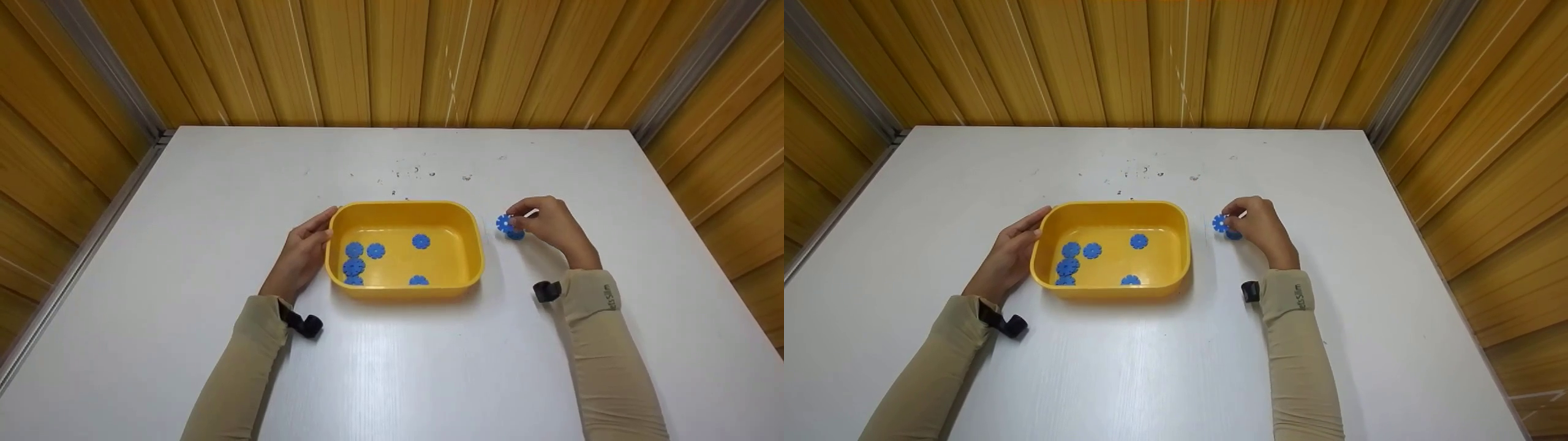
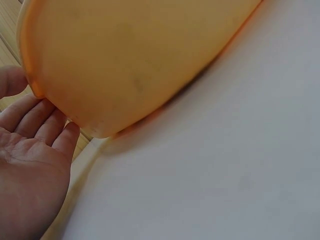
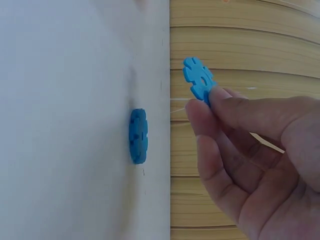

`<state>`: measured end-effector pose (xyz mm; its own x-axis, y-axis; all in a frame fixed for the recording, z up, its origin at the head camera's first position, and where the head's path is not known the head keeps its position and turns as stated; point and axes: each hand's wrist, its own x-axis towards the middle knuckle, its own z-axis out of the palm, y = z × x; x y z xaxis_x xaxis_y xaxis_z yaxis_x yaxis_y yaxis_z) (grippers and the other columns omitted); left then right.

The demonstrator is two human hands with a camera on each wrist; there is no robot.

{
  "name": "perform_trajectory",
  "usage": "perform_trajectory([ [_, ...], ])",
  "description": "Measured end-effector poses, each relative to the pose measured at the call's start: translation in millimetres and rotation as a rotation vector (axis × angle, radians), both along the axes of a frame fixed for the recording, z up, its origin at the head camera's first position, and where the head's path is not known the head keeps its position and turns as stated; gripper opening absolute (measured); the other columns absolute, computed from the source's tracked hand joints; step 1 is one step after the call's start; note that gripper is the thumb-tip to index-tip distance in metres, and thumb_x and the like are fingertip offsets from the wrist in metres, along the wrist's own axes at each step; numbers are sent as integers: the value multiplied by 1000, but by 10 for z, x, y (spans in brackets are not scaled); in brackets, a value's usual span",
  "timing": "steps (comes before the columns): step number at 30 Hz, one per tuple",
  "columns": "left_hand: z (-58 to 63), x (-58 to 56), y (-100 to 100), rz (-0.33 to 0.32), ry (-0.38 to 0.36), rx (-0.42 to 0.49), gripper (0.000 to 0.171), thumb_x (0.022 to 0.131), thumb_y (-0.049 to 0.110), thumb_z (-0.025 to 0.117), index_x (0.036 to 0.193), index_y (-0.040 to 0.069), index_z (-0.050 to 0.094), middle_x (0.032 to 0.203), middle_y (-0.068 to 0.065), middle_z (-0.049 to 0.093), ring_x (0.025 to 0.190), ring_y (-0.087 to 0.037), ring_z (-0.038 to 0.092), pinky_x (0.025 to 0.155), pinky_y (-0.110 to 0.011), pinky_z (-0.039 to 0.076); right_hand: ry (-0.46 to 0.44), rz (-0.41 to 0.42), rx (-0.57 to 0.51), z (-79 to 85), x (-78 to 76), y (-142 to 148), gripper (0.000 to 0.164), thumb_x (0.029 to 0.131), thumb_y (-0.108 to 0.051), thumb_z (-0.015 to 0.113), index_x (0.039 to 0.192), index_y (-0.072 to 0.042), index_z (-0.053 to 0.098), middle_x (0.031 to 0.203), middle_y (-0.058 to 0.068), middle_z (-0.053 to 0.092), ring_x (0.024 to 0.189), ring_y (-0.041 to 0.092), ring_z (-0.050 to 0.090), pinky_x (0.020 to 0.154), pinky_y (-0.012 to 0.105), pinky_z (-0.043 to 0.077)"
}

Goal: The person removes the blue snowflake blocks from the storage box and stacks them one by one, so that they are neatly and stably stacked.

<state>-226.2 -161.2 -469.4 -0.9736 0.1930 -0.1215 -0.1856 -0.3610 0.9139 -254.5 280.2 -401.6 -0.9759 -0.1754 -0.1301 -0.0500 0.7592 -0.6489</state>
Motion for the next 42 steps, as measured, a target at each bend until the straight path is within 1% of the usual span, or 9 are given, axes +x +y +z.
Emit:
perform_trajectory([
  [5,2,1,4,-5,13,4,57,101,-4,44,157,4,37,166,-8,35,155,-19,32,125,-30,32,-9,-27,14,-63,-20,95,26,99,-10,63,122,1,70,127,24,67,110,36,62,98,41,54],
  [9,2,4,9,0,16,10,58,100,-4,44,157,3,36,166,-10,35,155,-19,31,126,-31,30,-22,-39,25,-107,-36,154,27,99,-9,62,123,2,70,128,24,66,112,35,60,92,34,49],
  [19,22,11,3,1,-6,4,57,101,-4,44,157,5,37,166,-8,35,155,-18,33,126,-30,31,-57,-52,37,-154,-51,197,30,99,-9,62,125,4,68,130,27,64,118,36,56,101,44,46],
  [25,21,12,5,0,-7,0,57,101,-4,44,157,5,38,166,-8,36,154,-18,34,125,-30,32,-74,-70,39,-179,-56,206,30,99,-11,63,124,4,69,128,27,64,112,32,56,96,38,47],
  [31,10,13,6,-4,1,1,55,102,-3,44,156,5,39,165,-7,37,154,-17,34,125,-29,32,-97,-78,34,-185,-50,218,31,100,-13,62,125,5,67,131,27,62,118,35,53,104,46,46],
  [34,0,5,6,-3,12,7,56,102,-4,44,157,3,38,166,-8,36,155,-18,33,125,-30,32,-93,-83,45,-187,-45,225,32,100,-14,63,125,4,68,131,26,64,110,30,57,94,36,50],
  [38,-6,2,9,9,19,11,57,101,-6,44,156,2,38,166,-9,36,155,-19,33,124,-30,32,-91,-89,55,-180,-36,222,32,100,-16,63,125,2,68,127,24,66,99,23,60,81,22,49],
  [40,-4,4,11,14,16,6,56,100,-6,45,156,2,39,165,-9,37,155,-19,33,124,-29,33,-96,-91,51,-166,-32,209,32,100,-16,62,125,2,68,125,23,66,96,22,60,77,19,49],
  [42,-2,5,12,13,16,-5,56,101,-5,45,156,3,39,165,-8,37,155,-18,33,124,-29,33,-100,-94,49,-145,-33,191,31,100,-15,61,127,1,68,124,22,66,96,23,60,77,19,50],
])
